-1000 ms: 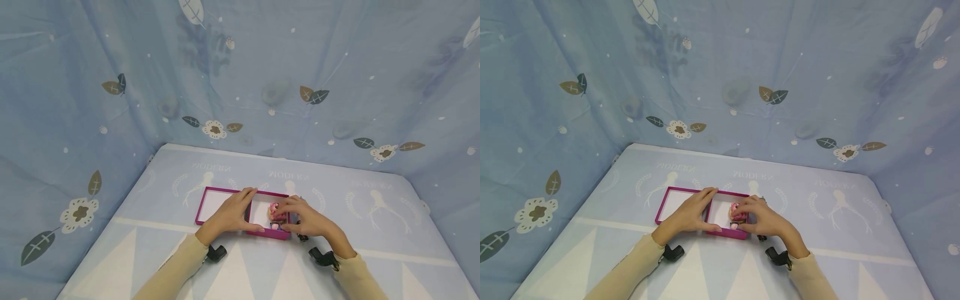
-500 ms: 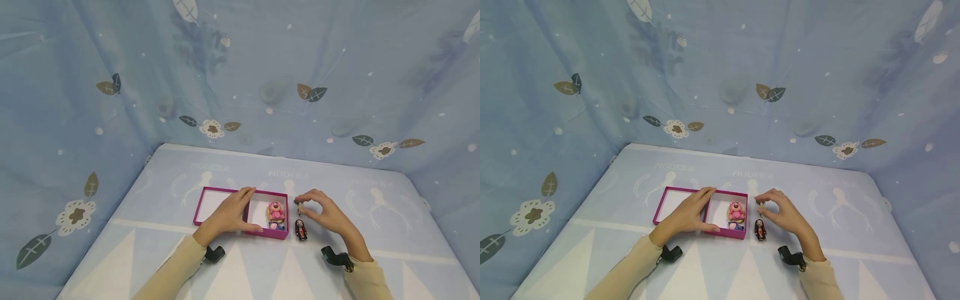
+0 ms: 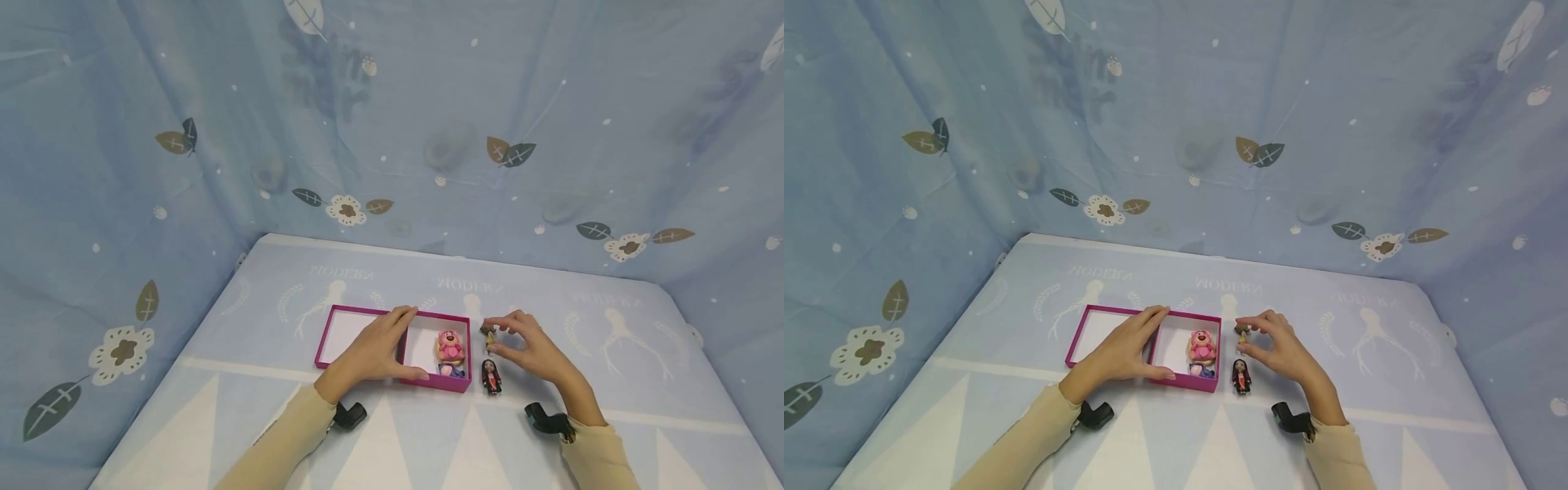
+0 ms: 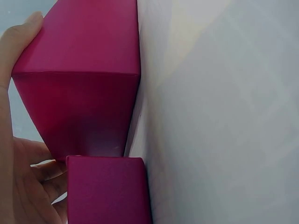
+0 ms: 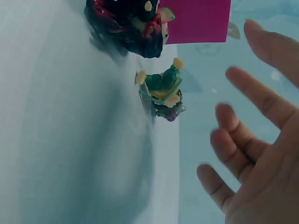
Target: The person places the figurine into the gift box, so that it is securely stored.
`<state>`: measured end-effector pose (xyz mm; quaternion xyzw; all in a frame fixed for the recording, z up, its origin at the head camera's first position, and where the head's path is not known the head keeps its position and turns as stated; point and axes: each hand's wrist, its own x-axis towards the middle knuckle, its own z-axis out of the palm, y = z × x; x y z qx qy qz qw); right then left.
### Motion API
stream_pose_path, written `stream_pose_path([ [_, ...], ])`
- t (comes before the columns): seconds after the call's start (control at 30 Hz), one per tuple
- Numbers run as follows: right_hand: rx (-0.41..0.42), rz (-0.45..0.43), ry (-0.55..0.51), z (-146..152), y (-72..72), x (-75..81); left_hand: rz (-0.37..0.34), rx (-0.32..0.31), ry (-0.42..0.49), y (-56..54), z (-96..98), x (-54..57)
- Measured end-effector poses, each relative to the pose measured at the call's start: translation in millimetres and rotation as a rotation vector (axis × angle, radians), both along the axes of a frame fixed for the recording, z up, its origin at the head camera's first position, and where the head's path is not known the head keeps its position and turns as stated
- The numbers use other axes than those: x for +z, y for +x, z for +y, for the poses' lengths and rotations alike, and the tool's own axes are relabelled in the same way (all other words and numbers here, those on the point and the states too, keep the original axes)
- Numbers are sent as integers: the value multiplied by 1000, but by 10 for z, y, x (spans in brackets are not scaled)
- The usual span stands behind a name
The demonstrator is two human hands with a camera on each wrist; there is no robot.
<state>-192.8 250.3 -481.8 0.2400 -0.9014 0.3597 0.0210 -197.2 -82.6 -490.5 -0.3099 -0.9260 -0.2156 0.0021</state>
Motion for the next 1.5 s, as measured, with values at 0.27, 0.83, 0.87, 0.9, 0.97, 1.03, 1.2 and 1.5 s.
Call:
stream_pose_path([
  [0.27, -109, -27, 49, 13, -27, -78, 8, -2, 0, -13, -1, -2],
  [0.83, -62, -19, 102, 39, -88, -254, -22, 2, 5, 0, 8, 1],
  [0.87, -60, -18, 109, 38, -93, -257, -23, 0, 5, 0, 9, 1],
  [0.9, -60, -20, 116, 33, -97, -259, -25, 0, 5, 1, 9, 3],
  [0.97, -57, -30, 131, 21, -103, -254, -29, 0, 8, 3, 5, 7],
  [1.03, -57, -57, 141, 6, -108, -250, -30, 4, 7, 7, 0, 10],
  [1.2, -75, -109, 148, -28, -106, -230, -34, 10, 6, 14, -5, 8],
  [1.5, -82, -128, 142, -31, -85, -232, -39, 12, 8, 7, 5, -6],
])
